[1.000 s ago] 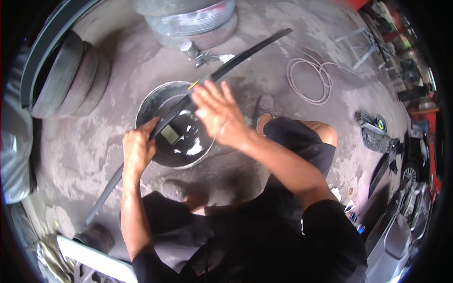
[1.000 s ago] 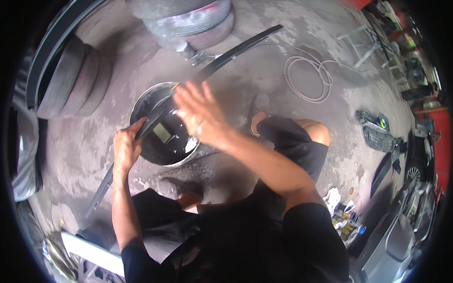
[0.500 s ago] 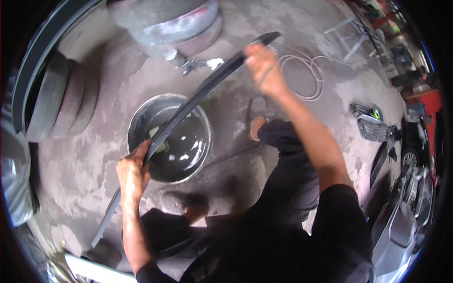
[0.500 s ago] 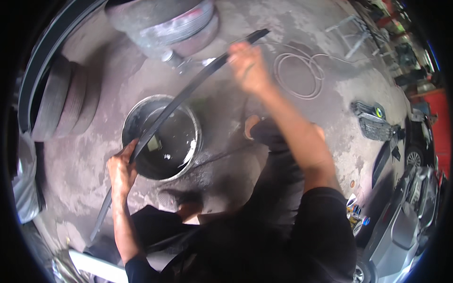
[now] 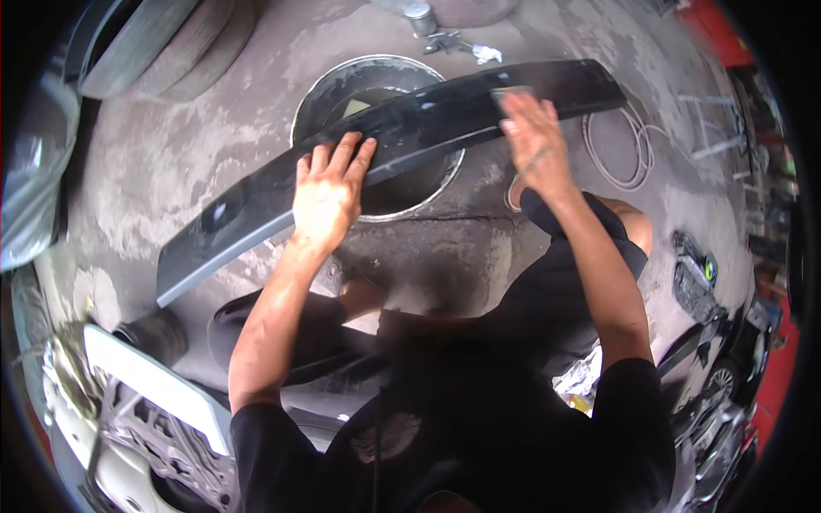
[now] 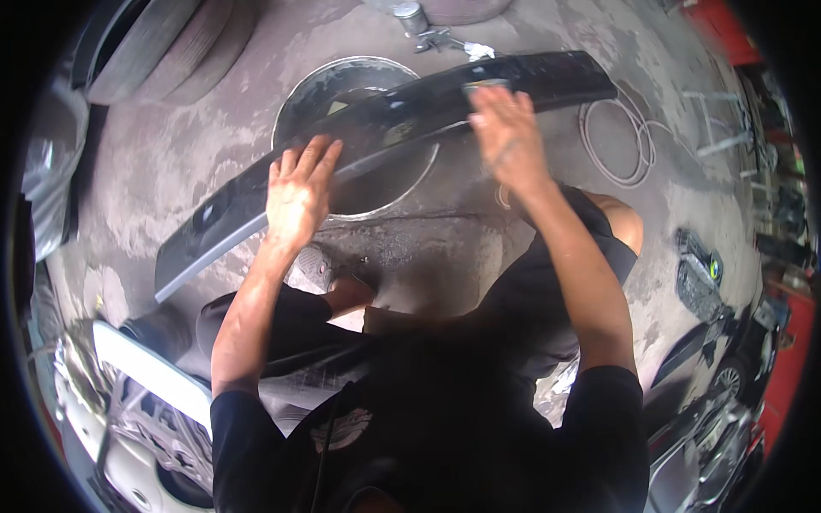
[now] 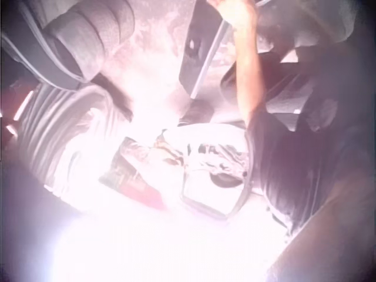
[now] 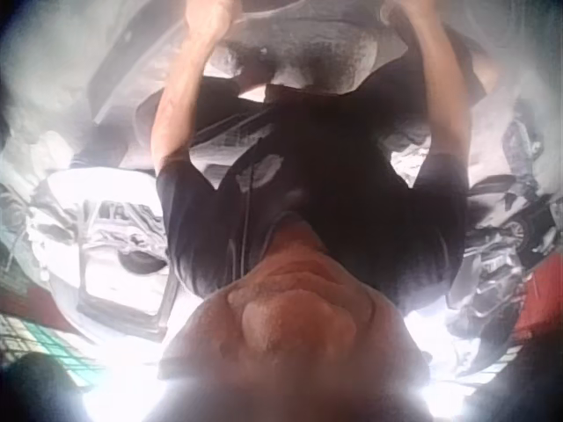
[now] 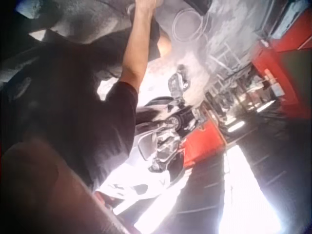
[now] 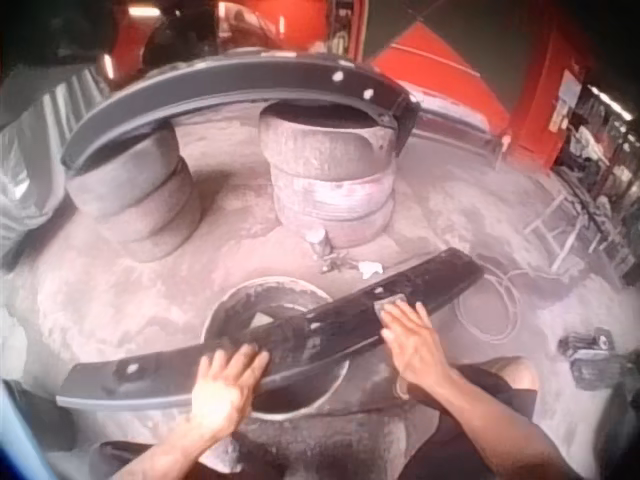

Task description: The person sits on the floor of a garage and sands a long, curved black car part using a sanding block. They repeatedly dip the block into a bucket of water and rub it along the surface of the part to smooth it.

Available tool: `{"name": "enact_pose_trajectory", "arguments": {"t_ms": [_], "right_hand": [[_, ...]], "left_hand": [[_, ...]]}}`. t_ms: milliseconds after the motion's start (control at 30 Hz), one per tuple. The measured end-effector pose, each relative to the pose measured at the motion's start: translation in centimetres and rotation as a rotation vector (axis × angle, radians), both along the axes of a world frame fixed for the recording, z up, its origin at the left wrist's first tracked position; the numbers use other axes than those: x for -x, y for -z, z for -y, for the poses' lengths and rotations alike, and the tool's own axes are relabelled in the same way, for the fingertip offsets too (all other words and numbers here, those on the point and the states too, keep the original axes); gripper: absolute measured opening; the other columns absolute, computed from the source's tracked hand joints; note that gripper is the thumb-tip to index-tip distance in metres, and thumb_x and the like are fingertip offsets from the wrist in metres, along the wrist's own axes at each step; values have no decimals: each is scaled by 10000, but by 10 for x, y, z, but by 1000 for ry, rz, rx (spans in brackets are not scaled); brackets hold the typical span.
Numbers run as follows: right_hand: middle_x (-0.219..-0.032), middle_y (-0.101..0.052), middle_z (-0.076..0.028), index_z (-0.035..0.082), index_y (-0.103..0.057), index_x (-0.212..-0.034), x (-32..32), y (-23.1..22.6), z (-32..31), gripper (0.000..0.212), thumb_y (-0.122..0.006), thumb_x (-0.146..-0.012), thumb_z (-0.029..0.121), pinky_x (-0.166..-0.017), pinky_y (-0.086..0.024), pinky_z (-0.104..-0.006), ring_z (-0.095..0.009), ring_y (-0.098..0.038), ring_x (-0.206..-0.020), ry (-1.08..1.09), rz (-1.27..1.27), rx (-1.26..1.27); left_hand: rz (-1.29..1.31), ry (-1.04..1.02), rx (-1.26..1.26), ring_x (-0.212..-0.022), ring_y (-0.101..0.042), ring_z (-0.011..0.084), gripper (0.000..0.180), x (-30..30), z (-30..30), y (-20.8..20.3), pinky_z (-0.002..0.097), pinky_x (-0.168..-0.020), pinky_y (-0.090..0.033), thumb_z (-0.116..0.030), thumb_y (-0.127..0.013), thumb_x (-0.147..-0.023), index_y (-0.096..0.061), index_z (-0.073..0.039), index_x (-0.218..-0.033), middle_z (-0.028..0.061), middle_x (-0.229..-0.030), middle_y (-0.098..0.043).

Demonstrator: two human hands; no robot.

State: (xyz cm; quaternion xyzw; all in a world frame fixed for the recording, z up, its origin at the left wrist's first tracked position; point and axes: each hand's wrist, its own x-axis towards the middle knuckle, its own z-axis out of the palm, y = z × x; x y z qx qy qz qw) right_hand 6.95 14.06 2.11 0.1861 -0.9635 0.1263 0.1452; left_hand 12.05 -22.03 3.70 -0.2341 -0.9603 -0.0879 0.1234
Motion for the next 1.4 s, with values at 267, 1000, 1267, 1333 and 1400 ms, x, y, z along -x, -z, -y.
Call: {"name": "enact_pose_trajectory", "arguments": {"t_ms": [267,1000,1267,1333,1400], "right_hand": [[-1521,-623,-208,-39,-655,-1413,-74,38,167,403,-580,-1099,203,-1305,-281,-535,-378,-481,-1518,-321,168,309],[-1446,-642,-224,100,-660,-1439,21,-11,177,517,-707,-1033,418,-1156,-431,-570,-397,-584,-1362,-323,-119,140],[-1646,-430,-254,223,-432,-1660,33,43,161,691,-556,-1070,561,-1270,-213,-676,-485,-357,-1547,-194,55,-133],[-1632,-448,-243,228,-447,-1652,33,45,158,681,-594,-1060,531,-1271,-222,-665,-472,-372,-1538,-191,59,-136],[-1623,-455,-242,231,-452,-1650,32,43,153,679,-604,-1057,525,-1269,-225,-667,-469,-382,-1528,-195,65,-104]], "left_hand": [[-48,-23,-16,-1326,-541,369,712,3,17,51,565,-1132,-409,-22,-686,-838,-595,-133,-1536,95,-1523,-554],[-65,-637,-1118,-876,-785,250,270,-36,127,-18,347,-817,-635,-132,-788,-984,-787,-43,-1238,143,-1195,-803],[34,-336,-154,-1608,-334,390,627,-38,9,73,626,-1295,-250,-401,-655,-1041,-545,-95,-1577,184,-1731,-370],[55,-189,-146,-1608,-337,384,610,-41,18,76,630,-1293,-251,-393,-649,-1046,-546,-121,-1583,178,-1722,-391],[-81,-373,-96,-1555,-414,414,533,-33,78,83,653,-1246,-311,-327,-646,-1049,-583,-158,-1551,182,-1702,-420]]}}
